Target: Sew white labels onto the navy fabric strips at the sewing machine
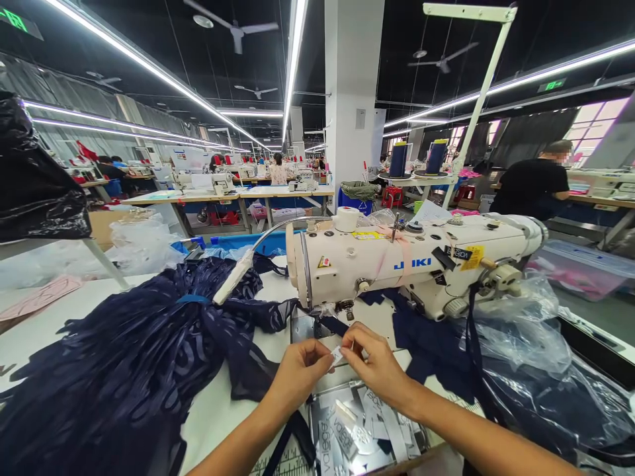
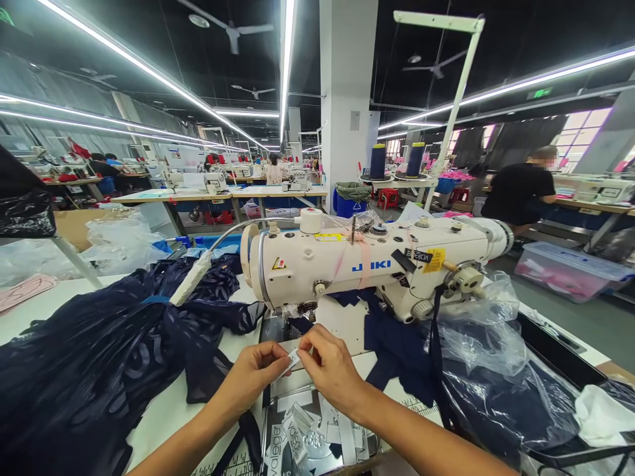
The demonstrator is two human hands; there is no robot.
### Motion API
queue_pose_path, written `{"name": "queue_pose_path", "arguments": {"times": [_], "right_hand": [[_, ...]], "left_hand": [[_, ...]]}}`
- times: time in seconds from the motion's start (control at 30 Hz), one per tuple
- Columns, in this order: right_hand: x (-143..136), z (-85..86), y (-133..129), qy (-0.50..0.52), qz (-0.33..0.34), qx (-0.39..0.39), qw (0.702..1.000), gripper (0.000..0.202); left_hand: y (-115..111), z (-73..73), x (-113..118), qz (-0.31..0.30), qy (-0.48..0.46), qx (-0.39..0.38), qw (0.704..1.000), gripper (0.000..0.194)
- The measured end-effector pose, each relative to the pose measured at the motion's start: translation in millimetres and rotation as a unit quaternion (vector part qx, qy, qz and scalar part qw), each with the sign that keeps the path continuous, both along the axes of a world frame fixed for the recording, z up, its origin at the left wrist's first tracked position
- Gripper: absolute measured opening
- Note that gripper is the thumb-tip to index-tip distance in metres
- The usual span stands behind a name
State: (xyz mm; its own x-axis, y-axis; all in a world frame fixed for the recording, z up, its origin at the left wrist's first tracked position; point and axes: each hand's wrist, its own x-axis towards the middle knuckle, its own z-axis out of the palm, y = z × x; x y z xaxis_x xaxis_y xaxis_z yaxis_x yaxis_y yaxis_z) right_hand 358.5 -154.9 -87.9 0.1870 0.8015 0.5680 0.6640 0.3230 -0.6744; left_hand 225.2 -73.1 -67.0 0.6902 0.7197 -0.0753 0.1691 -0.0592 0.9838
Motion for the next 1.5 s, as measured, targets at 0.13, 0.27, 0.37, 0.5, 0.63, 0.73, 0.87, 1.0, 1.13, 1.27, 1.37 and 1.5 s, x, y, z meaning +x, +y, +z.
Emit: {"name": "queue_pose_path", "arguments": {"times": [0.13, 0.27, 0.37, 0.5, 0.63, 0.73, 0.87, 1.0, 1.13, 1.27, 1.37, 1.5], "right_hand": [[-6, 1.6, -3, -0.143, -0.024, 0.046, 0.988, 0.015], [6, -5.7, -3, -0.230, -0.059, 0.059, 0.969, 0.017], [25, -12.9, -3, -0.167, -0.116, 0.029, 0.979, 0.015], [32, -11.0, -9, -0.083, -0.013, -0.081, 0.993, 0.015], [9, 1.9, -12, 0.076, 0.081, -0.124, 0.986, 0.022], [-4, 8.7, -7, 0.197, 0.109, -0.139, 0.964, 0.022], [-8, 9.9, 0, 0.227, 0.126, -0.164, 0.952, 0.020], [-6, 6.3, -4, 0.078, 0.034, -0.071, 0.994, 0.011], [-7, 2.3, -11, -0.121, -0.012, 0.027, 0.992, 0.009], [-12, -0.2, -10, -0.182, -0.018, 0.044, 0.982, 0.011], [-12, 0.0, -7, -0.208, -0.019, 0.058, 0.976, 0.015], [-7, 4.9, -12, -0.161, -0.052, 0.071, 0.983, 0.015]], "left_hand": [[-3, -0.7, -1, -0.006, -0.005, 0.018, 1.000, 0.021], [-12, 5.0, -6, -0.002, 0.004, 0.030, 1.000, 0.017], [-16, 13.2, -14, 0.017, 0.003, 0.035, 0.999, 0.017], [-12, 15.5, -20, 0.043, -0.013, -0.019, 0.999, 0.023], [-8, 10.0, -19, 0.034, -0.025, -0.058, 0.997, 0.027], [-9, 8.2, -18, 0.021, -0.019, -0.052, 0.998, 0.028], [-12, 9.3, -19, 0.010, -0.004, -0.033, 0.999, 0.029], [-12, 9.6, -21, 0.018, -0.001, -0.020, 1.000, 0.025], [-10, 6.4, -21, 0.023, 0.008, -0.014, 1.000, 0.023], [-10, 4.2, -19, 0.006, 0.017, 0.020, 1.000, 0.022], [-11, 5.0, -20, 0.001, 0.016, 0.041, 0.999, 0.020], [-9, 5.9, -24, 0.021, 0.015, 0.030, 0.999, 0.021]]}}
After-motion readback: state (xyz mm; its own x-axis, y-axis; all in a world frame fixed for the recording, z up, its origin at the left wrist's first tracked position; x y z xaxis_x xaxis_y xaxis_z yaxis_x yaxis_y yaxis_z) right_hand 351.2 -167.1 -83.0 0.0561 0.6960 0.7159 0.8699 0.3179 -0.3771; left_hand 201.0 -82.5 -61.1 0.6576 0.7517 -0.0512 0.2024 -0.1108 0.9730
